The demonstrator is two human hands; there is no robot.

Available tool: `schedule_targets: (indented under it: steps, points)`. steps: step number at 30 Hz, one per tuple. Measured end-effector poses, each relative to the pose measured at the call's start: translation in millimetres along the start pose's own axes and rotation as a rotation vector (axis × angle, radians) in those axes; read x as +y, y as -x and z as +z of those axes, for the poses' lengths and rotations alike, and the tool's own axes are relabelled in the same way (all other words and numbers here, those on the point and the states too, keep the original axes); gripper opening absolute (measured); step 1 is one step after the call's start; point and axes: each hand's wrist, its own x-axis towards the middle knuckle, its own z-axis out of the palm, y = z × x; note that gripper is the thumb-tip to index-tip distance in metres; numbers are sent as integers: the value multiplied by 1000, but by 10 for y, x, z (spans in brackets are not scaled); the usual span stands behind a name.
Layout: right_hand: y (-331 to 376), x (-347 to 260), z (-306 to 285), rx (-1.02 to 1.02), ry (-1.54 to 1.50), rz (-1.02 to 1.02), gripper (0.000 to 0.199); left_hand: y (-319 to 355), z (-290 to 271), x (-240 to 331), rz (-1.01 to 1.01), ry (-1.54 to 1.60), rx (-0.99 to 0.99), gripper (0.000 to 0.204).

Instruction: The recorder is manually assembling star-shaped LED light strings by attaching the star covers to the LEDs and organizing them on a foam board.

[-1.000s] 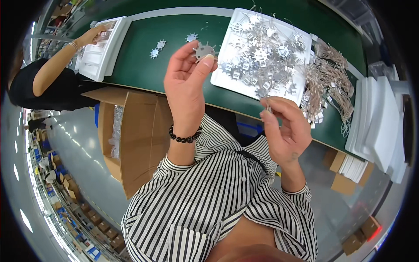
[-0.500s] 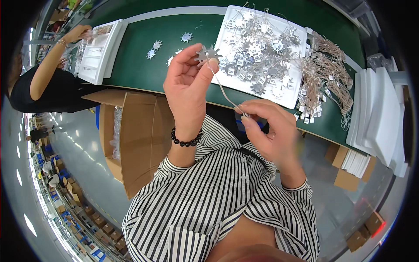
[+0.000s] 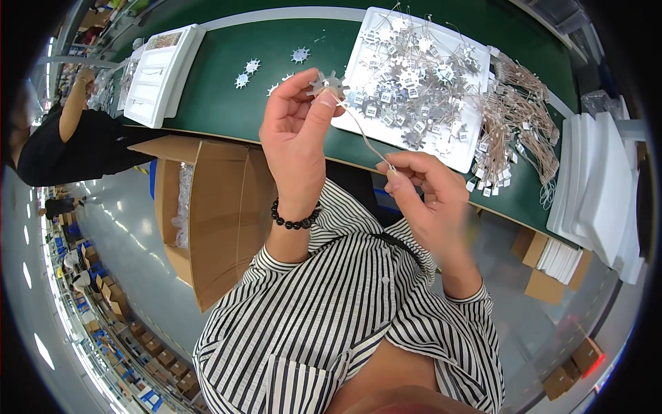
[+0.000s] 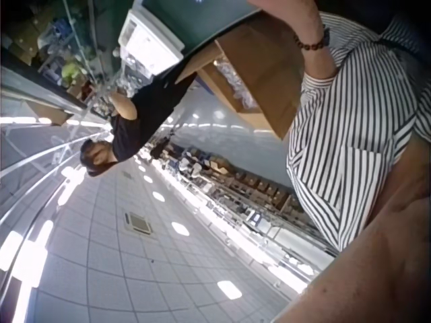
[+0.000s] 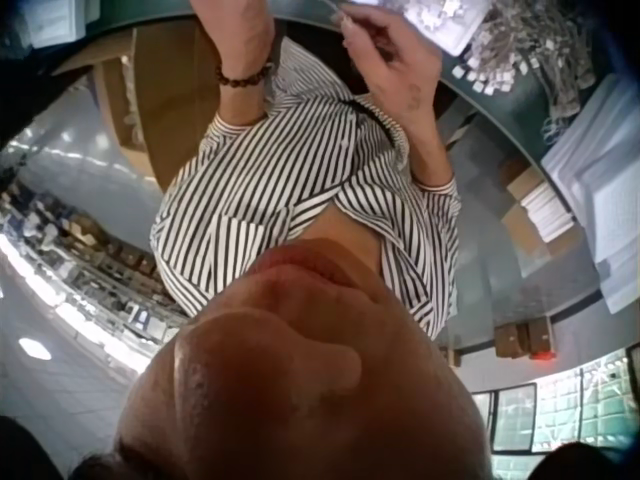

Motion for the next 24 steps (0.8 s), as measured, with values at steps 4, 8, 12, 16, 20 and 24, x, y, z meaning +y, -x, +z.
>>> schedule_targets:
  steps: [4,8,12,16,20,24]
  points:
    - [19,-3,8,-14,-19,130,23,-9,-21,-8,8,20,5,32]
    - [18,-28,15,-10,-108,223,21,-10,-25,-37,27,16,-10,31]
    - [-8,-75,32,-12,-202,309,21,-8,-37,-51,77,-113,-2,30]
    - [-3,-47,54,-12,-278,360,21,-8,-37,-52,91,-129,-2,29]
    - [-13,-47,84,1,-343,379,21,1,-42,-65,77,-101,-6,29]
    - [-67,-67,120,38,-397,362,21,21,-44,-88,51,-87,-15,30]
